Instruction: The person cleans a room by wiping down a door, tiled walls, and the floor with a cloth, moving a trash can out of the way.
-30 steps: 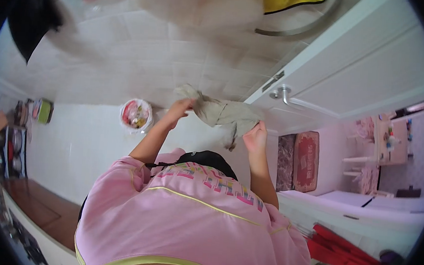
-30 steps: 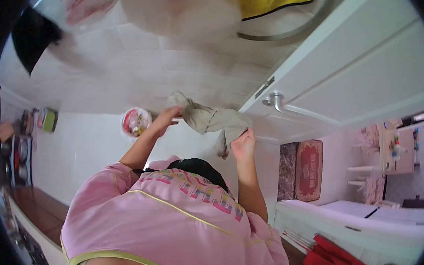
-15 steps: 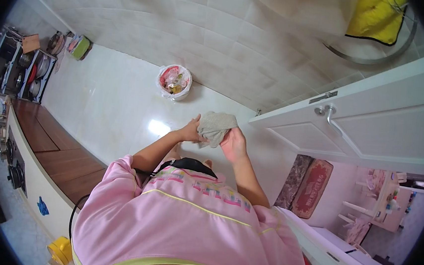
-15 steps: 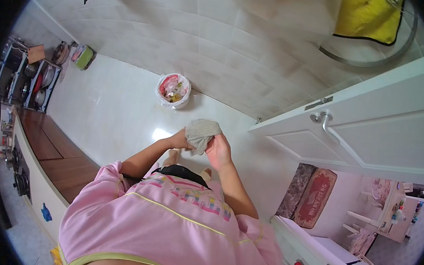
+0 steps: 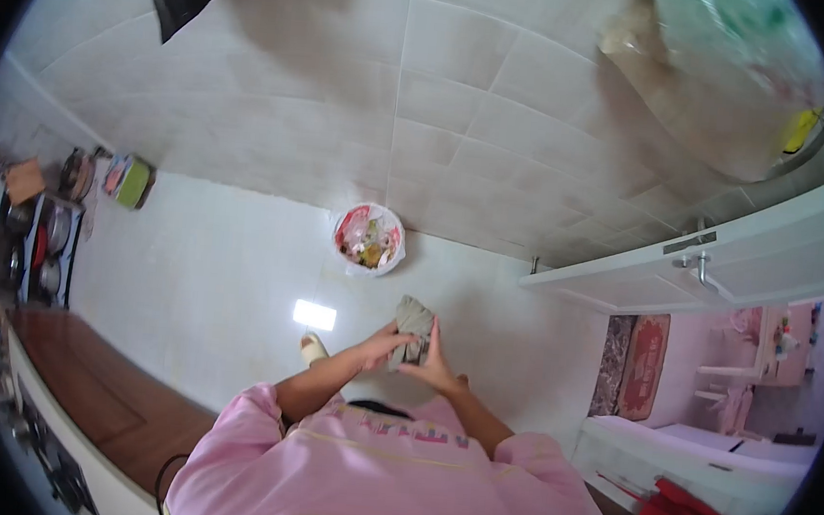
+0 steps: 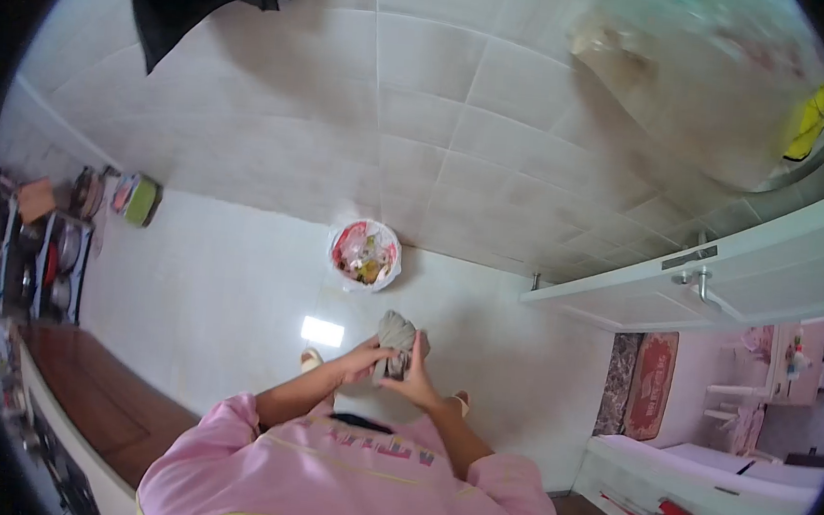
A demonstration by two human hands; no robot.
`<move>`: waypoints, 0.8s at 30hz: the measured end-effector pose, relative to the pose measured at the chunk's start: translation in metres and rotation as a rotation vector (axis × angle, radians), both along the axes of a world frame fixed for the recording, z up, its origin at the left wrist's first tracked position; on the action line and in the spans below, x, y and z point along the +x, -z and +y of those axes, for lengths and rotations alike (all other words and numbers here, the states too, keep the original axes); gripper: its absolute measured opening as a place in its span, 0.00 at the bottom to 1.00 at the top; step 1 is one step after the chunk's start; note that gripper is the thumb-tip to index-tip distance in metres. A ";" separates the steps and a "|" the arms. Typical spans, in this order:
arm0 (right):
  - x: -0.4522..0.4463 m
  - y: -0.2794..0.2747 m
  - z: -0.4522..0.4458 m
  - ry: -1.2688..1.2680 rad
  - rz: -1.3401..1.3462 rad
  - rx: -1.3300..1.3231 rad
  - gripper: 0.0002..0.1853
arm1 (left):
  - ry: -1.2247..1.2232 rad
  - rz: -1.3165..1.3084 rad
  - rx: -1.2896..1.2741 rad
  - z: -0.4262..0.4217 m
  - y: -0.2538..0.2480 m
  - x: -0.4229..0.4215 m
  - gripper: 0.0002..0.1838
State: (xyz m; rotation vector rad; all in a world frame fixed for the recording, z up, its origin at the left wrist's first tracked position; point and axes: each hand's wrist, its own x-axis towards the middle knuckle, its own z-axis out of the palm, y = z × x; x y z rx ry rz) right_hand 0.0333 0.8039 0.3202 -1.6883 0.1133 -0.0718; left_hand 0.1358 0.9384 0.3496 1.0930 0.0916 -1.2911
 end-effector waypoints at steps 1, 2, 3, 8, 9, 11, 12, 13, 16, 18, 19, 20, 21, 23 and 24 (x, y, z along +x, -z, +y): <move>0.019 0.013 0.017 0.067 0.018 0.039 0.53 | -0.002 0.040 -0.015 0.010 0.007 0.012 0.28; 0.033 0.026 0.032 0.136 0.044 0.083 0.52 | -0.002 0.089 -0.025 0.020 0.017 0.020 0.28; 0.046 0.041 0.041 0.202 0.066 0.127 0.51 | -0.006 0.136 -0.034 0.028 0.030 0.032 0.28; 0.105 0.153 0.021 0.321 0.257 0.543 0.36 | 0.205 -0.198 0.091 0.036 0.107 0.099 0.25; 0.116 0.172 0.011 0.359 0.279 0.567 0.35 | 0.195 -0.233 0.028 0.032 0.130 0.114 0.24; 0.139 0.182 -0.012 0.403 0.219 0.653 0.31 | 0.122 -0.306 0.005 0.033 0.179 0.146 0.22; 0.150 0.182 -0.030 0.477 0.189 0.643 0.30 | 0.048 -0.344 0.036 0.034 0.206 0.164 0.20; 0.162 0.185 -0.049 0.548 0.153 0.631 0.29 | -0.018 -0.456 0.106 0.039 0.240 0.184 0.18; 0.195 0.188 -0.116 0.868 -0.194 0.350 0.32 | -0.232 -0.790 0.273 0.070 0.361 0.258 0.13; 0.223 0.200 -0.178 0.894 -0.519 -0.092 0.37 | -0.388 -1.175 0.386 0.089 0.403 0.307 0.14; 0.237 0.208 -0.213 0.830 -0.678 -0.371 0.41 | -0.457 -1.167 0.500 0.097 0.425 0.331 0.13; 0.253 0.192 -0.229 0.833 -0.723 -0.891 0.42 | -0.456 -1.175 0.533 0.105 0.439 0.353 0.14; 0.269 0.177 -0.246 0.909 -0.812 -1.394 0.43 | -0.470 -1.140 0.508 0.108 0.447 0.366 0.15; 0.310 0.196 -0.287 0.948 -0.970 -1.725 0.37 | -0.425 -1.069 0.491 0.107 0.461 0.383 0.20; 0.321 0.207 -0.289 0.975 -1.037 -1.647 0.36 | -0.410 -0.977 0.458 0.100 0.456 0.381 0.22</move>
